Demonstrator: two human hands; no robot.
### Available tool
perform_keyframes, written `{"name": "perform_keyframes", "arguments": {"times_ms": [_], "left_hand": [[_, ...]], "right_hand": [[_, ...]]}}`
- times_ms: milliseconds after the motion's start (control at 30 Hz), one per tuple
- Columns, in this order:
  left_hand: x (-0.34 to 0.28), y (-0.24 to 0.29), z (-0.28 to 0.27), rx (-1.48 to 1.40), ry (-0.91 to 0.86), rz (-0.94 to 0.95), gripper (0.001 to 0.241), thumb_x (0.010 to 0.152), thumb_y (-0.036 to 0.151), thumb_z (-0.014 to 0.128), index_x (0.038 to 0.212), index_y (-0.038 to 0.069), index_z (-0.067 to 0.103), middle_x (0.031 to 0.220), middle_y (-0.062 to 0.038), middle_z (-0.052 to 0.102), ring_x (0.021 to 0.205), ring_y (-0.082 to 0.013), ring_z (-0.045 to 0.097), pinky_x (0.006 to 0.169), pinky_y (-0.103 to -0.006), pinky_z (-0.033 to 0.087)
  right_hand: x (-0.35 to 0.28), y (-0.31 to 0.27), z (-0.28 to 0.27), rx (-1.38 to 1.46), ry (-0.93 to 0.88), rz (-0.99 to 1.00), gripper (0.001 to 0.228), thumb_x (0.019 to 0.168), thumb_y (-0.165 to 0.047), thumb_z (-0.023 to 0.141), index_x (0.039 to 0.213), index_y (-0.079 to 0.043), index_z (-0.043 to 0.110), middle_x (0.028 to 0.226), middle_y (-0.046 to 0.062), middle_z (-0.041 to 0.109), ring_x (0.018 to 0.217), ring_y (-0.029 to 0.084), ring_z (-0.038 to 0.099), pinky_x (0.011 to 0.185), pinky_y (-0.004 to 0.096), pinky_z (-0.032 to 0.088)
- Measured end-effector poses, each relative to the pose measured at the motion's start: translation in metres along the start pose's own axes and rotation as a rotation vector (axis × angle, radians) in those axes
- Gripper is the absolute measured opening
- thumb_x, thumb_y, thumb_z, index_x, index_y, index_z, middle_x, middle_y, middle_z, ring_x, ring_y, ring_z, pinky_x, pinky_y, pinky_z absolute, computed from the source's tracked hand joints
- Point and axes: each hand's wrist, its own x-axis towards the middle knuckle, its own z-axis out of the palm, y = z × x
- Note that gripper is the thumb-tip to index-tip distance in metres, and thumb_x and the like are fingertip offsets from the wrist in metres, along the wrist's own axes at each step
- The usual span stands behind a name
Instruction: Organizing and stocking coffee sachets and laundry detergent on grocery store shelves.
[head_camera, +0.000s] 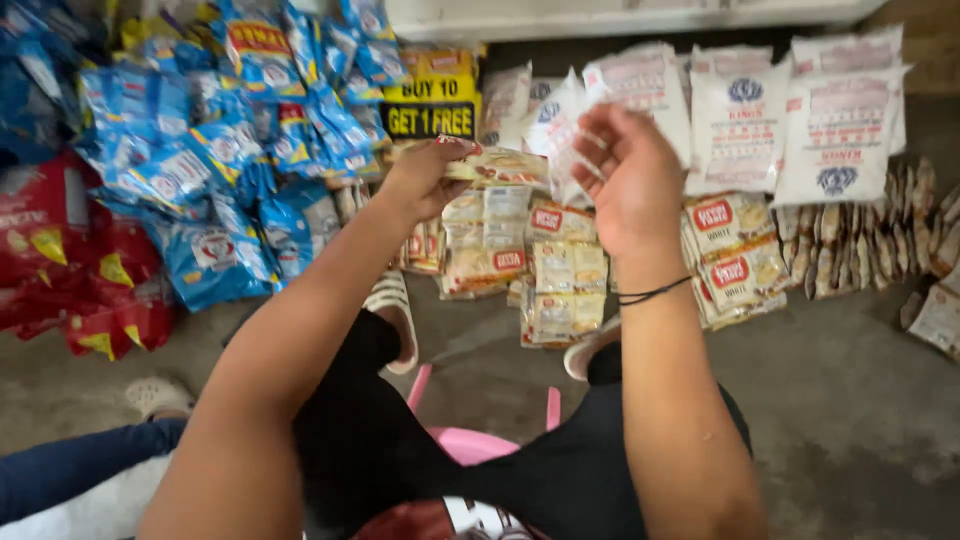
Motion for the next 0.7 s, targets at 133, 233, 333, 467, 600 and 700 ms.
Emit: {"name": "perform_keyframes", "arguments": {"times_ms": [133,233,333,467,600,700], "left_hand": [[-0.105,0.053,0.043,0.026,0.031,0.085,0.026,0.09,0.006,0.07,0.115,0.009,0.062,0.102,-0.005,0.072,0.093,-0.0203,0.071,0.075,-0.0401,0.062],[-0.125,0.058,0.04,-0.234,-0.221,0.266,0.022,0.094,0.001,0.065,0.116,-0.002,0.062,0.105,-0.013,0.074,0.097,-0.0252,0.073,0.086,-0.041,0.064],[-0.134,0.048,0.037,-0.117,-0.278,0.376,0.027,0.088,-0.006,0.065,0.114,0.002,0.061,0.103,-0.009,0.073,0.094,-0.0236,0.073,0.084,-0.0421,0.064],[-0.172,0.054,0.049,0.02,-0.474,0.378,0.046,0.087,-0.011,0.071,0.127,0.003,0.055,0.112,-0.006,0.071,0.1,-0.0187,0.067,0.09,-0.0367,0.058],[-0.16,0.029,0.033,0.285,-0.629,0.355,0.049,0.09,0.0,0.072,0.136,-0.001,0.055,0.125,-0.006,0.071,0.114,-0.0127,0.066,0.103,-0.0321,0.054],[-0.138,0.018,0.013,0.645,-0.497,0.282,0.042,0.096,0.014,0.074,0.133,-0.003,0.066,0.123,-0.011,0.076,0.107,-0.0151,0.067,0.1,-0.0349,0.055]], "right_hand": [[0.024,0.043,-0.024,-0.174,0.099,-0.05,0.024,0.092,-0.031,0.068,0.11,-0.015,0.068,0.106,-0.001,0.069,0.095,0.013,0.065,0.081,0.034,0.052],[0.036,0.061,-0.032,-0.164,0.185,0.11,0.033,0.093,-0.04,0.067,0.118,-0.017,0.064,0.115,0.0,0.066,0.101,0.013,0.06,0.084,0.036,0.046],[0.017,0.045,0.008,0.095,-0.073,0.329,0.057,0.089,-0.052,0.064,0.129,-0.011,0.06,0.127,0.008,0.067,0.113,0.024,0.061,0.097,0.045,0.044],[0.029,0.034,0.006,0.251,-0.376,0.254,0.075,0.088,-0.05,0.063,0.139,0.004,0.054,0.137,0.021,0.065,0.126,0.034,0.062,0.111,0.048,0.046],[0.049,0.028,-0.016,-0.008,-0.27,-0.054,0.043,0.1,-0.012,0.064,0.14,0.003,0.055,0.133,0.016,0.066,0.12,0.028,0.066,0.109,0.044,0.052],[0.03,0.018,0.001,-0.049,-0.226,-0.193,0.037,0.098,-0.002,0.065,0.135,0.003,0.059,0.128,0.014,0.068,0.116,0.025,0.068,0.106,0.042,0.054]]}}
